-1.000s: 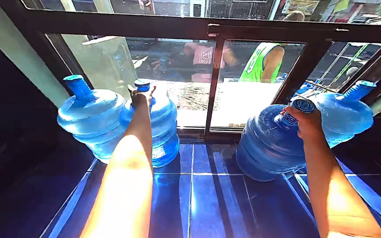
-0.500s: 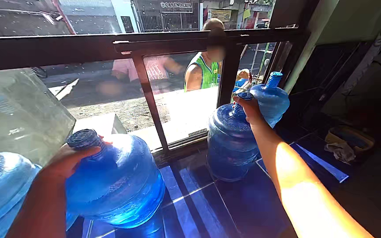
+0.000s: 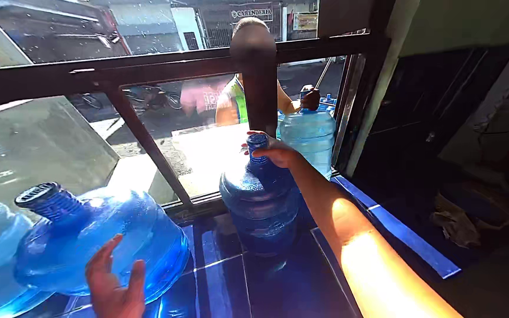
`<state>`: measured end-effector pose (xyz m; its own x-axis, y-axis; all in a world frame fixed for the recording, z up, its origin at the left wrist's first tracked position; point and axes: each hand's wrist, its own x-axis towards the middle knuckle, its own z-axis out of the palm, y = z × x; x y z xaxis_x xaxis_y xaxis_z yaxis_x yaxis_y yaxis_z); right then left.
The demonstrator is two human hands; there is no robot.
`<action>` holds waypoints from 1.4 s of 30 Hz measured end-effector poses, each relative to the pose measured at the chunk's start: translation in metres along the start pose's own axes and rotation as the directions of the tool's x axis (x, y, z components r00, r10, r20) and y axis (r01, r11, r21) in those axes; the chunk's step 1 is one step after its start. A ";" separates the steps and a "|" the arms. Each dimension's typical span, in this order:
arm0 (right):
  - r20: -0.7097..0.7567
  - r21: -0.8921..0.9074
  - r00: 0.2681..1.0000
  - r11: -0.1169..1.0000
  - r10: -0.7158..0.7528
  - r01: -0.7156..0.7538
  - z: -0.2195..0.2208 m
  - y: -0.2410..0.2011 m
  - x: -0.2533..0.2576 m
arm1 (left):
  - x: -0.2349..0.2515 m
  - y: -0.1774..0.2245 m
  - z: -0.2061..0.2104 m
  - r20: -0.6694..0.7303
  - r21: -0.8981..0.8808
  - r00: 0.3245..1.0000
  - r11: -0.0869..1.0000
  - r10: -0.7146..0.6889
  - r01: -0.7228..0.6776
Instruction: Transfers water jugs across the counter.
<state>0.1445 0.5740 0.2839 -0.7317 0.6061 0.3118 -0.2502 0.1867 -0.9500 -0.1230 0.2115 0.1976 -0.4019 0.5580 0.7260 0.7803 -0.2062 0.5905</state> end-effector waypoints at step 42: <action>-0.711 -0.537 0.654 0.800 -0.258 -0.268 -0.290 -0.015 -0.031 | -0.082 0.068 0.211 0.707 0.186 0.622 0.937 -0.336 0.295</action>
<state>0.3550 0.7768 0.2845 0.0366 0.8978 0.4388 0.3367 0.4024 -0.8513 0.0639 0.3212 0.1041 -0.1730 0.9849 0.0040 0.7020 0.1205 0.7019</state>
